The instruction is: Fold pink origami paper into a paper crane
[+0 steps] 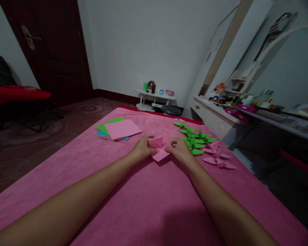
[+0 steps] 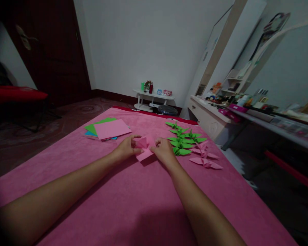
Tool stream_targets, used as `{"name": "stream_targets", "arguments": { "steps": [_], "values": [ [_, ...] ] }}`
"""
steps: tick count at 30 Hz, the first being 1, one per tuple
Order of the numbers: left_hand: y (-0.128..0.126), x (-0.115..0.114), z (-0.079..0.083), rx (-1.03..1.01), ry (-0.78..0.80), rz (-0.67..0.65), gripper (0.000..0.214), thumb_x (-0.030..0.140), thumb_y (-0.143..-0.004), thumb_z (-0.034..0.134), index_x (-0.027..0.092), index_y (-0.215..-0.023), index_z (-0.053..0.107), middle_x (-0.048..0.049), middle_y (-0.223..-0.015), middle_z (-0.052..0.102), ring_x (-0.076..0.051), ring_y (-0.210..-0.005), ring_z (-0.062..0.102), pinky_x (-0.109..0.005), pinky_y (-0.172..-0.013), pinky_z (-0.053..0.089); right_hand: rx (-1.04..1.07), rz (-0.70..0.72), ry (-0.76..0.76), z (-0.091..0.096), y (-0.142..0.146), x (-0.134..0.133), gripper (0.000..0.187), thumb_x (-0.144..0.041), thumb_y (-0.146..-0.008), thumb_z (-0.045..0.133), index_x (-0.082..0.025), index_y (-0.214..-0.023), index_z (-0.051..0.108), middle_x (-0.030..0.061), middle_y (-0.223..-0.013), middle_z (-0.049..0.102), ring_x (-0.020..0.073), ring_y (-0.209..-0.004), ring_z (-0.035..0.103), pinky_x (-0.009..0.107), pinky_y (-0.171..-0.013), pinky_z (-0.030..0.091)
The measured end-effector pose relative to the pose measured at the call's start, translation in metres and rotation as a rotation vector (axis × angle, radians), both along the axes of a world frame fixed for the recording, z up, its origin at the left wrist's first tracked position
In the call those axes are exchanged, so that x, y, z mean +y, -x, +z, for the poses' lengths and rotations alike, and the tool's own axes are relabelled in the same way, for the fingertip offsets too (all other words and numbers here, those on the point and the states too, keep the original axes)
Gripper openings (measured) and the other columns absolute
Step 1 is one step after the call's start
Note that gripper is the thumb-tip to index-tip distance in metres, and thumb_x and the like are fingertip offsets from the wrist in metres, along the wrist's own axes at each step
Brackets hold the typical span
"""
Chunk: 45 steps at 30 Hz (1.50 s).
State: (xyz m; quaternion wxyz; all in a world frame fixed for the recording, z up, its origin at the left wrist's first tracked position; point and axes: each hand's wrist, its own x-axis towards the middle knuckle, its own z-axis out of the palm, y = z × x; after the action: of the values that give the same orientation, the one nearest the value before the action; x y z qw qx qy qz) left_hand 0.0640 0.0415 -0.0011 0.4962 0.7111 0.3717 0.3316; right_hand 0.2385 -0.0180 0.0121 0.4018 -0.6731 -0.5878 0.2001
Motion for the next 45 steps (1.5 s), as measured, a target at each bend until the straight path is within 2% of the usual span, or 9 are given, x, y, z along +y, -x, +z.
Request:
{"name": "stream_targets", "arguments": {
  "steps": [3,7,9,14,19,22,27,31,45],
  "values": [
    [-0.004,0.000,0.001,-0.172,0.187,0.041,0.054,0.011,-0.058,0.070,0.012,-0.108,0.050,0.0045,-0.065,0.053,-0.009,-0.055,0.052,-0.022,-0.055,0.043,0.143,0.007,-0.044,0.005,0.006,-0.002,0.020,-0.027,-0.057,0.062,-0.016,-0.071,0.053,0.0014,-0.065,0.060,0.0152,-0.058,0.056,0.023,-0.051,0.040],
    [-0.008,-0.002,-0.001,-0.252,0.158,0.096,0.048,0.007,-0.055,0.070,0.013,-0.100,0.054,0.0069,-0.063,0.050,-0.006,-0.053,0.050,-0.019,-0.053,0.042,0.235,0.076,-0.053,0.006,0.016,-0.004,0.031,-0.025,-0.055,0.066,-0.012,-0.083,0.061,0.0040,-0.074,0.064,0.0151,-0.061,0.056,0.025,-0.055,0.043],
    [-0.009,-0.003,-0.002,-0.242,0.138,0.074,0.048,0.008,-0.055,0.071,0.013,-0.100,0.054,0.0061,-0.064,0.051,-0.006,-0.054,0.052,-0.019,-0.054,0.043,0.245,0.082,-0.033,0.003,0.018,-0.004,0.028,-0.025,-0.055,0.067,-0.011,-0.080,0.064,0.0030,-0.069,0.063,0.0136,-0.057,0.053,0.024,-0.053,0.041],
    [-0.006,-0.005,0.002,-0.355,0.277,0.009,0.039,0.018,-0.064,0.066,0.016,-0.100,0.051,0.0016,-0.074,0.058,-0.009,-0.057,0.057,-0.024,-0.057,0.050,0.226,-0.055,-0.002,-0.005,0.013,0.000,0.019,-0.026,-0.052,0.066,-0.011,-0.063,0.062,-0.0001,-0.055,0.055,0.0110,-0.049,0.046,0.023,-0.046,0.034],
    [0.000,0.000,0.001,-0.476,0.426,-0.038,0.011,0.014,-0.072,0.053,0.013,-0.083,0.054,-0.0040,-0.075,0.062,-0.011,-0.058,0.061,-0.029,-0.059,0.053,0.433,-0.132,0.019,-0.008,0.009,0.002,0.023,-0.021,-0.046,0.068,-0.011,-0.066,0.061,0.0010,-0.059,0.059,0.0127,-0.051,0.050,0.024,-0.047,0.038],
    [0.002,0.002,-0.003,-0.420,0.445,-0.080,0.013,0.014,-0.070,0.062,0.010,-0.082,0.060,-0.0052,-0.068,0.064,-0.012,-0.056,0.062,-0.026,-0.057,0.053,0.525,-0.150,0.029,-0.002,0.013,-0.001,0.024,-0.018,-0.045,0.068,-0.011,-0.066,0.061,0.0009,-0.059,0.060,0.0124,-0.050,0.051,0.023,-0.048,0.038],
    [0.002,0.000,-0.008,-0.418,0.478,-0.194,0.032,0.027,-0.062,0.076,0.007,-0.085,0.068,-0.0093,-0.078,0.069,-0.012,-0.060,0.064,-0.024,-0.064,0.053,0.610,-0.149,0.018,0.004,0.018,-0.006,0.026,-0.016,-0.045,0.070,-0.011,-0.069,0.064,0.0016,-0.062,0.063,0.0127,-0.051,0.053,0.024,-0.049,0.039],
    [0.000,-0.003,-0.008,-0.441,0.489,-0.207,0.039,0.031,-0.059,0.079,0.008,-0.089,0.069,-0.0096,-0.080,0.069,-0.014,-0.064,0.065,-0.024,-0.064,0.052,0.608,-0.093,-0.021,-0.001,0.015,-0.005,0.033,-0.023,-0.045,0.077,-0.010,-0.073,0.065,0.0035,-0.067,0.065,0.0131,-0.054,0.054,0.025,-0.052,0.041],
    [-0.003,-0.005,-0.008,-0.497,0.623,-0.190,0.025,0.025,-0.064,0.077,0.009,-0.083,0.070,-0.0082,-0.078,0.069,-0.011,-0.066,0.064,-0.019,-0.065,0.051,0.473,-0.076,-0.082,-0.003,0.020,-0.003,0.034,-0.028,-0.051,0.076,-0.009,-0.076,0.065,0.0056,-0.069,0.065,0.0135,-0.054,0.054,0.024,-0.050,0.042]
  ]
}}
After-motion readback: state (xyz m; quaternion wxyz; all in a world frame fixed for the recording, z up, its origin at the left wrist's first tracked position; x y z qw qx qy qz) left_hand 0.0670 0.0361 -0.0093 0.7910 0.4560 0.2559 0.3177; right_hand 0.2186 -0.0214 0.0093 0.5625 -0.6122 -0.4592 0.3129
